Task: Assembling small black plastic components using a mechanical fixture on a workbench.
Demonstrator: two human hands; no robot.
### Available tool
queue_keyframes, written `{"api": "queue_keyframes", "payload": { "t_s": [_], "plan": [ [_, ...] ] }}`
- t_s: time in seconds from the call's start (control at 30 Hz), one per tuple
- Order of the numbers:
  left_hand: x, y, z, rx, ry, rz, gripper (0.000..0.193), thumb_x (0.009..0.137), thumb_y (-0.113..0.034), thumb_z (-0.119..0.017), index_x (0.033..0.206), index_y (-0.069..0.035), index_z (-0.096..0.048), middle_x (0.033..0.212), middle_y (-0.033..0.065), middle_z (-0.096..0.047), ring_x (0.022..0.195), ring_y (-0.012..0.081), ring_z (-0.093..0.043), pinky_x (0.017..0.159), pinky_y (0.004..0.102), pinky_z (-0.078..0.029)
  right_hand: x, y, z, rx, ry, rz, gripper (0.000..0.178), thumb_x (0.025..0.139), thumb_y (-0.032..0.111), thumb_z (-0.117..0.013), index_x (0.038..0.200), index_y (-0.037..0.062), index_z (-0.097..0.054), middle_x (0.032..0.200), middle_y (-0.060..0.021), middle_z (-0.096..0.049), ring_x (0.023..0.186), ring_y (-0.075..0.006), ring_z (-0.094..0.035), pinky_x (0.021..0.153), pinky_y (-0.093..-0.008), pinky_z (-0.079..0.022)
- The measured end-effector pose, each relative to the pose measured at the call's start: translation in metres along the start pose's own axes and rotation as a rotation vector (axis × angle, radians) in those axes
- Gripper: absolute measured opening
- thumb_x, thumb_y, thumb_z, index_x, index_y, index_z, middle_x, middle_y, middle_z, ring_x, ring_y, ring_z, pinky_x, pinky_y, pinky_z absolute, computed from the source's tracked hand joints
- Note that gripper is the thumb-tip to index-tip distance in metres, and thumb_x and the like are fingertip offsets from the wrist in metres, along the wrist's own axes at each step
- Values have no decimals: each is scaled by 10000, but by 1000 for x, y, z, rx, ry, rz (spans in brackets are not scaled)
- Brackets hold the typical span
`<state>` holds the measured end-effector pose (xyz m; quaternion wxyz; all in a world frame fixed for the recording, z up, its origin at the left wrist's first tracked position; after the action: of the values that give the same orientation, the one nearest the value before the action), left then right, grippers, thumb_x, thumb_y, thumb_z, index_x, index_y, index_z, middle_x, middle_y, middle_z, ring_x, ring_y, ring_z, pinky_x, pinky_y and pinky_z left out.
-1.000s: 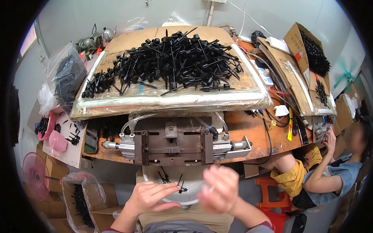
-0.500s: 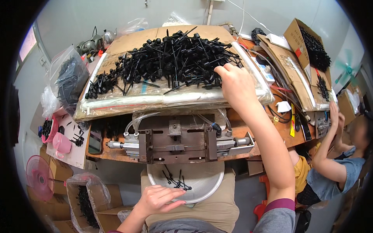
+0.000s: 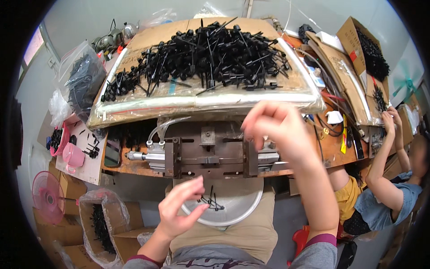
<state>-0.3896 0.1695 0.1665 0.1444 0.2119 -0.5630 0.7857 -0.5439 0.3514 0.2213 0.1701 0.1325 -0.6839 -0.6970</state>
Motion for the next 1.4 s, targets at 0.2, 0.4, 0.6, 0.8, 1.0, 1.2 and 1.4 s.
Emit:
{"api": "queue_keyframes", "payload": {
  "t_s": [0.2, 0.4, 0.6, 0.8, 1.0, 1.2, 1.4],
  "plan": [
    [2, -10, -11, -64, 160, -71, 392, 721, -7, -799, 1100, -9, -697, 1047, 154, -702, 878, 217, -707, 723, 280, -597, -64, -81, -68, 355, 221, -313, 82, 829, 24, -655, 893, -26, -644, 787, -76, -673, 601, -83, -608, 532, -206, -466],
    [-11, -9, -12, -16, 196, -90, 334, 689, -67, -828, 1009, -40, -734, 984, 115, -721, 812, 193, -716, 682, 269, -595, -70, -85, -72, 456, 100, -318, 177, 931, 120, -628, 969, -51, -656, 793, -114, -677, 594, -130, -633, 587, -241, -501],
    [-13, -13, -13, -9, 217, -104, 307, 684, -48, -819, 983, -42, -747, 1041, 127, -708, 820, 206, -718, 698, 281, -599, -74, -85, -71, 394, 60, -225, 181, 956, 108, -599, 977, -60, -664, 780, -112, -678, 610, -133, -647, 604, -237, -505],
    [-11, -16, -13, -15, 219, -74, 308, 665, -49, -816, 966, -36, -751, 1121, 139, -687, 861, 216, -719, 722, 288, -603, -79, -87, -73, 395, 14, -183, 157, 950, 80, -604, 968, -65, -660, 759, -105, -676, 627, -138, -664, 620, -242, -513],
    [-15, -15, -19, 76, 237, -97, 300, 660, -71, -818, 949, -31, -749, 1171, 113, -679, 862, 198, -719, 738, 280, -598, -82, -95, -72, 410, -21, -166, 146, 957, 61, -582, 950, -67, -652, 729, -97, -672, 634, -141, -670, 630, -247, -516],
    [-17, -8, -21, 68, 232, -52, 282, 672, -76, -812, 944, -33, -749, 1175, 100, -680, 888, 195, -716, 745, 288, -599, -85, -101, -71, 403, -53, -151, 144, 959, 52, -573, 950, -71, -647, 745, -100, -672, 643, -144, -674, 631, -245, -516],
    [-18, -6, -21, 73, 231, -24, 273, 680, -67, -806, 944, -34, -747, 1185, 102, -675, 909, 205, -711, 752, 287, -595, -85, -106, -75, 444, -61, -160, 148, 959, 52, -572, 975, -77, -645, 776, -108, -676, 648, -154, -678, 625, -249, -530]
  ]
}}
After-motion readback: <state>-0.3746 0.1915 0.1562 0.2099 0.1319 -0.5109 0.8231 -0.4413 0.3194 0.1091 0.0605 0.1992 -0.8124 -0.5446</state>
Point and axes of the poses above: each hand's wrist, its own x-axis towards the middle knuckle, its own z-axis out of the back of the hand, y = z × x, the point moved 9 cm from there along x, towards the middle knuckle
